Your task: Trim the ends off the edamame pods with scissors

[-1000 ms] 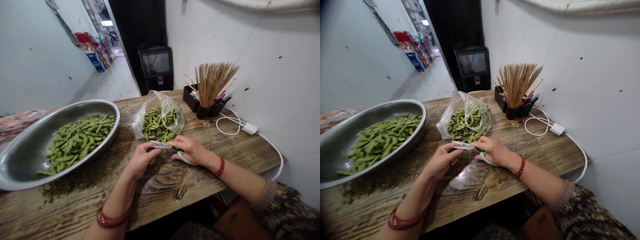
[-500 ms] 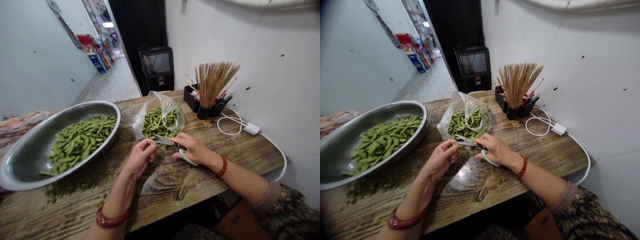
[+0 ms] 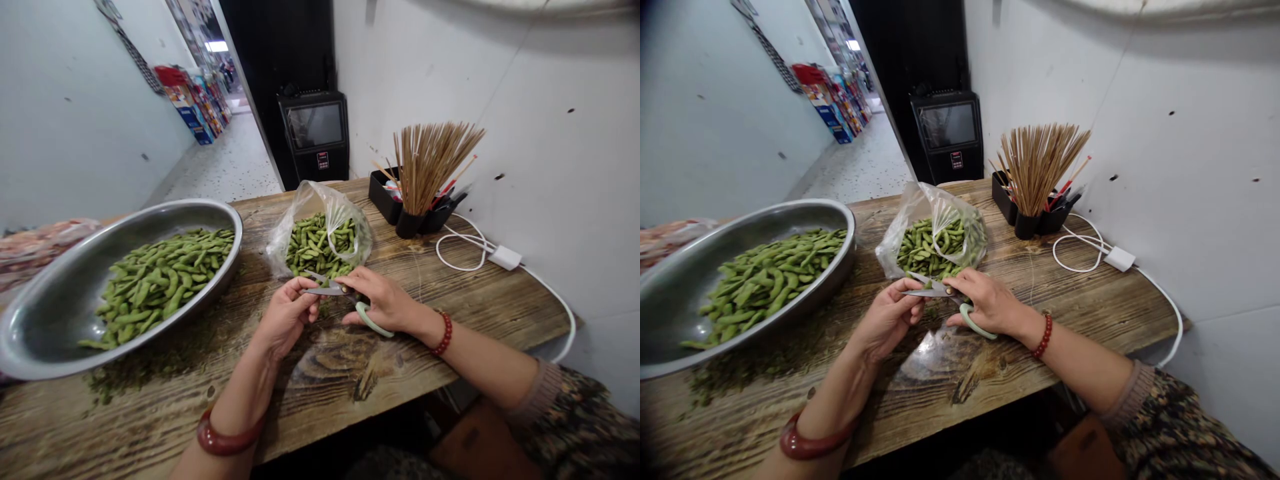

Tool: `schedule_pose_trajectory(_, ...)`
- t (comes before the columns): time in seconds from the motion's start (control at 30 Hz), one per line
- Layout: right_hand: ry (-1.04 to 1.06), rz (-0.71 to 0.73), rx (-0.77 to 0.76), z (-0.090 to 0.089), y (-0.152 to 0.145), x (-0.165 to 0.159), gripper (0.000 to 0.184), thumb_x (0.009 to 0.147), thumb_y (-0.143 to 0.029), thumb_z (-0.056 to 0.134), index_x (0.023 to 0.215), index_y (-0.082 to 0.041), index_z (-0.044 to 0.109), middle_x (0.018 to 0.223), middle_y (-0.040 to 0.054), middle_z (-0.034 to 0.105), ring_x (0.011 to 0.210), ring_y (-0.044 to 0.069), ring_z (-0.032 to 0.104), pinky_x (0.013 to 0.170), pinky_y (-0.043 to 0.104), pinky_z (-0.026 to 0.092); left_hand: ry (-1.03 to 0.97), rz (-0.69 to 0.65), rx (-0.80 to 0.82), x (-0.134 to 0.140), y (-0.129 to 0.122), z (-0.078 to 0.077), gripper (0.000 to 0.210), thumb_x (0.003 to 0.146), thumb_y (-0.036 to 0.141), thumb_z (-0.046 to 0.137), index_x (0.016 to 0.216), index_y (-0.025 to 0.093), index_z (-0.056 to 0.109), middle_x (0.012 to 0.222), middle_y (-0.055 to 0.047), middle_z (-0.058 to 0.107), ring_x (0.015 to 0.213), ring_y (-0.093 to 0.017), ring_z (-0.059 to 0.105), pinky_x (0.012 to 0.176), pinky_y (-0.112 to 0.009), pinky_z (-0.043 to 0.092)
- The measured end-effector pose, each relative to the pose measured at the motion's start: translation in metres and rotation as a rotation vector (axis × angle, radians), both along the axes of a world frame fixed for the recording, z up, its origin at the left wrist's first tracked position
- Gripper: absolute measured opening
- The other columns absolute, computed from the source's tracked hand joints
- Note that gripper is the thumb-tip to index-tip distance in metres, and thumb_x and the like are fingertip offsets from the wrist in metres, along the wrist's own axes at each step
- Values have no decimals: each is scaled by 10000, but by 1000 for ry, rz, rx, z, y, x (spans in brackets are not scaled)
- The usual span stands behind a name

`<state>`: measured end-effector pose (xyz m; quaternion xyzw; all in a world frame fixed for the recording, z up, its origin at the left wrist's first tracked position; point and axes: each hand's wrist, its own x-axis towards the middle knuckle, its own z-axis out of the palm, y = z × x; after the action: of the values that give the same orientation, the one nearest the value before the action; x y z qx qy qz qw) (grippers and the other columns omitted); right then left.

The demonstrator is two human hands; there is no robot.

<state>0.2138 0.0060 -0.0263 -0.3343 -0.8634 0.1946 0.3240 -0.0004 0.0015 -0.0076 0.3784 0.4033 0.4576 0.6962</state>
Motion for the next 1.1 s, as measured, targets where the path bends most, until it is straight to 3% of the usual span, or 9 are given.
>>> schedule_pose_trajectory(0.47, 8, 22, 2, 0, 0, -2, 705, 720, -434, 748, 1318, -190, 466, 1044, 101, 557, 911, 221, 567, 790, 363, 503, -44, -25, -23, 8, -2, -1, 269, 656, 208, 784, 771, 135, 552, 632, -8, 636, 439, -41, 468, 404, -134, 360)
schedule_pose_trajectory(1.1, -93, 18, 29, 0, -2, 3, 555, 810, -358, 678, 1299, -177, 485, 1039, 101, 595, 901, 207, 598, 763, 312, 511, 0, -121, -41, 2, -3, 3, 234, 712, 249, 745, 800, 144, 556, 608, 8, 616, 380, -21, 382, 355, -131, 288)
